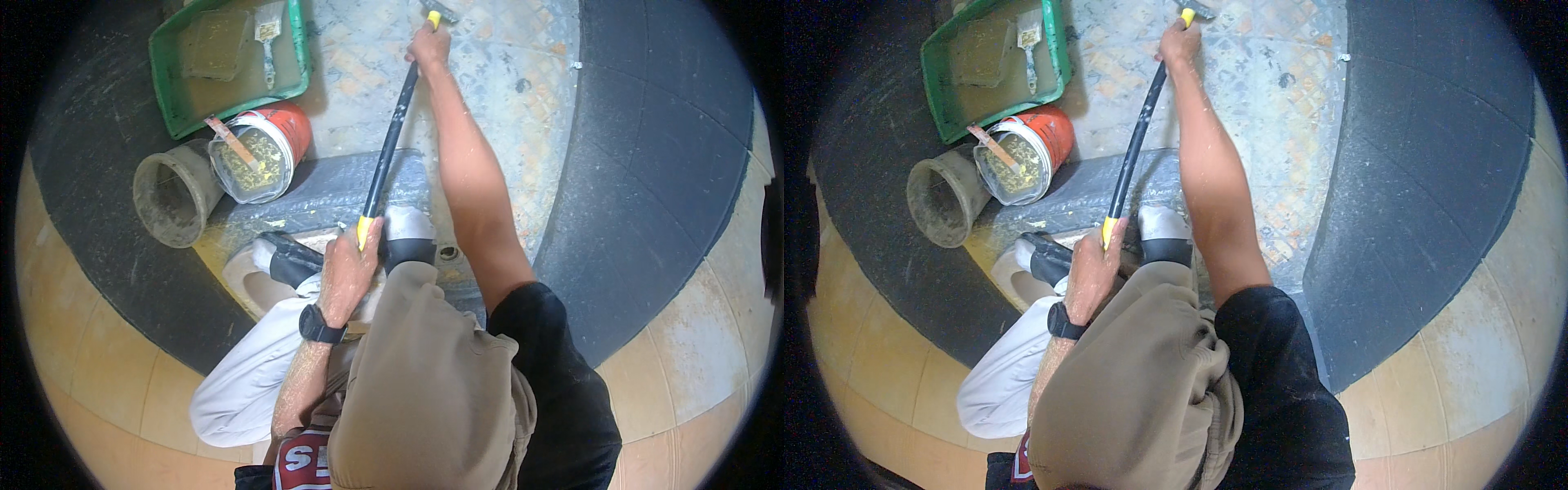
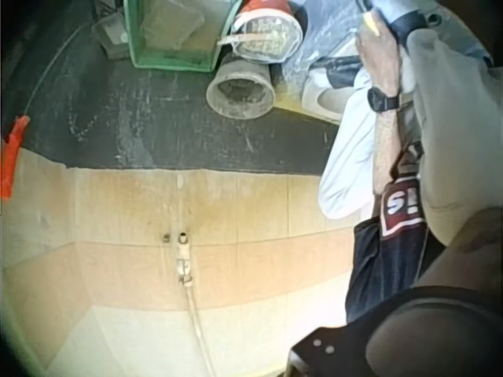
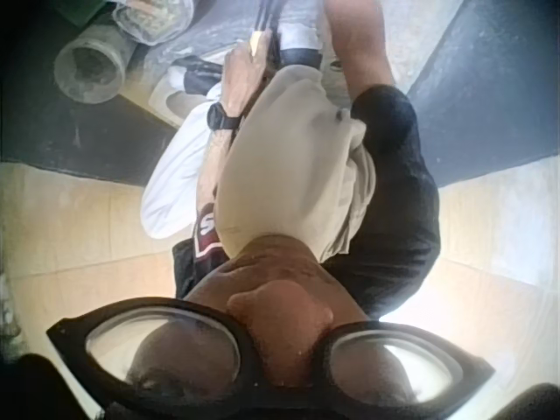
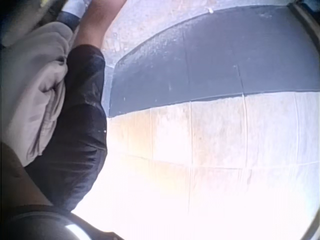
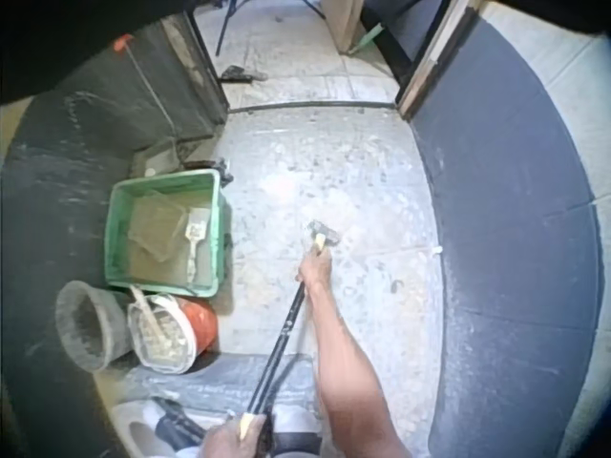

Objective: The person uses a long-handled scraper to chip away material from a concrete floor, then pours water from a container and continues scraping.

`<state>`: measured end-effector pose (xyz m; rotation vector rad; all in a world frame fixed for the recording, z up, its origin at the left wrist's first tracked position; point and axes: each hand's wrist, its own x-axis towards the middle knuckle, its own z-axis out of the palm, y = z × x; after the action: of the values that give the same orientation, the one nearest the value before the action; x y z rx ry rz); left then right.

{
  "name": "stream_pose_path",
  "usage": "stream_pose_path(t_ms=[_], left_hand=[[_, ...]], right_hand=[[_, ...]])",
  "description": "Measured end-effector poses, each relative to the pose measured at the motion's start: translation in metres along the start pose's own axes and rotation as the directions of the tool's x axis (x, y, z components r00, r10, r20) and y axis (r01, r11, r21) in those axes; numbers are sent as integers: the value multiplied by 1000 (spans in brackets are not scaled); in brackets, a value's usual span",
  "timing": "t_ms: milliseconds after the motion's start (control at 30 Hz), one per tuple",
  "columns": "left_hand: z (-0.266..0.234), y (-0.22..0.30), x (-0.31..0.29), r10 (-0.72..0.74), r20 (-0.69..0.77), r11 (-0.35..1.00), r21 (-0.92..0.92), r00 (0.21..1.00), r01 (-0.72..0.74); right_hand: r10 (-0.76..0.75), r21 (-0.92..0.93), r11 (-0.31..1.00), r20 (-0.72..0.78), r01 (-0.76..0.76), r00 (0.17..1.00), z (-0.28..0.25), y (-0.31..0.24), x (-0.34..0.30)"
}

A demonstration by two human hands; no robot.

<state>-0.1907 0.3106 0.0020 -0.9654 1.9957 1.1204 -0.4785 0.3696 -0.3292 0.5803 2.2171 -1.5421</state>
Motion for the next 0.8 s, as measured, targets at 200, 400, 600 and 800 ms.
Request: stream_pose_path(t_ms=[200,400,600,800], left_hand=[[-4,4,7,-62,-10,997,-39,998,62],[-9,-13,-15,-121,21,991,-59,992,122],[-10,11,7,-59,16,998,-35,998,60],[8,19,10,-82,34,995,-59,996,84]], right_hand=[[200,62,977,75,-205,977,5,-56,-25],[159,58,985,35,-161,987,19,-33,-62],[187,-4,982,82,-187,979,-1,-46,-19],[189,-144,975,151,-168,970,-14,-53,-9]])
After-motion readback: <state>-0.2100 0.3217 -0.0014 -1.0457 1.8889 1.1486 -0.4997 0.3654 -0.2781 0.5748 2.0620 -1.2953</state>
